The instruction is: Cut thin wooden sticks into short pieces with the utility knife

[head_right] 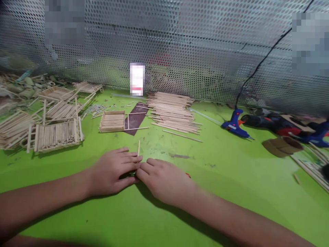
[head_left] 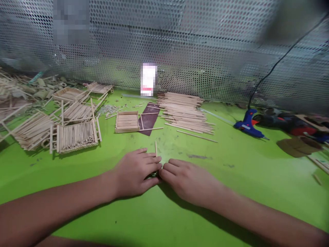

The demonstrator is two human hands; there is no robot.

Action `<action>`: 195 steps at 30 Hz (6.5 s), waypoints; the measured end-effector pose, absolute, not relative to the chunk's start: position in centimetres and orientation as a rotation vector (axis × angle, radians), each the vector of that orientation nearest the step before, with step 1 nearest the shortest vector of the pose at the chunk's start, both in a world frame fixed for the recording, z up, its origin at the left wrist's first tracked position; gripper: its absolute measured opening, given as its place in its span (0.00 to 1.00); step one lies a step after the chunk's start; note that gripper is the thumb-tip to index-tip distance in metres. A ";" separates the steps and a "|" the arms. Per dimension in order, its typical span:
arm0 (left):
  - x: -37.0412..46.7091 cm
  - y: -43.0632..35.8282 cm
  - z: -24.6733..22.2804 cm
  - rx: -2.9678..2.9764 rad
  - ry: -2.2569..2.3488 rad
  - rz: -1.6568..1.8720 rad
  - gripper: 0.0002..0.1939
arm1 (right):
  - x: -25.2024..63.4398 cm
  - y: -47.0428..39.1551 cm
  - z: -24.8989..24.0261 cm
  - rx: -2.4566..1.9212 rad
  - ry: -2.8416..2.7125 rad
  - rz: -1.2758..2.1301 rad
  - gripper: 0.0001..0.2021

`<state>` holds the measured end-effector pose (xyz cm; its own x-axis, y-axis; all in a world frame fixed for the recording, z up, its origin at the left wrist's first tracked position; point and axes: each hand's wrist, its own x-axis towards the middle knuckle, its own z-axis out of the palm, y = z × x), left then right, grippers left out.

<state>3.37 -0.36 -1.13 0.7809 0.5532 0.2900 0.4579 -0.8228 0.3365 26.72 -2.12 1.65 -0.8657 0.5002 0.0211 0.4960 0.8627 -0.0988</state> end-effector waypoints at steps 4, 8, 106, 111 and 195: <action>3.1 -0.4 -1.1 2.714 0.787 0.543 0.17 | 26.9 -2.1 1.6 -0.738 -2.977 0.117 0.06; 3.0 -0.5 -1.0 2.716 0.796 0.512 0.18 | 27.6 -2.1 1.7 -0.728 -2.974 0.097 0.07; -0.2 -1.3 0.8 2.901 0.816 0.703 0.15 | 25.2 -2.0 2.0 -0.757 -2.989 0.159 0.05; -2.1 -1.7 1.2 2.859 0.868 0.659 0.13 | 23.5 -1.8 2.0 -0.714 -2.968 0.166 0.06; -0.6 2.2 0.6 2.932 0.680 1.289 0.03 | 26.9 3.0 1.8 -0.813 -2.684 0.220 0.18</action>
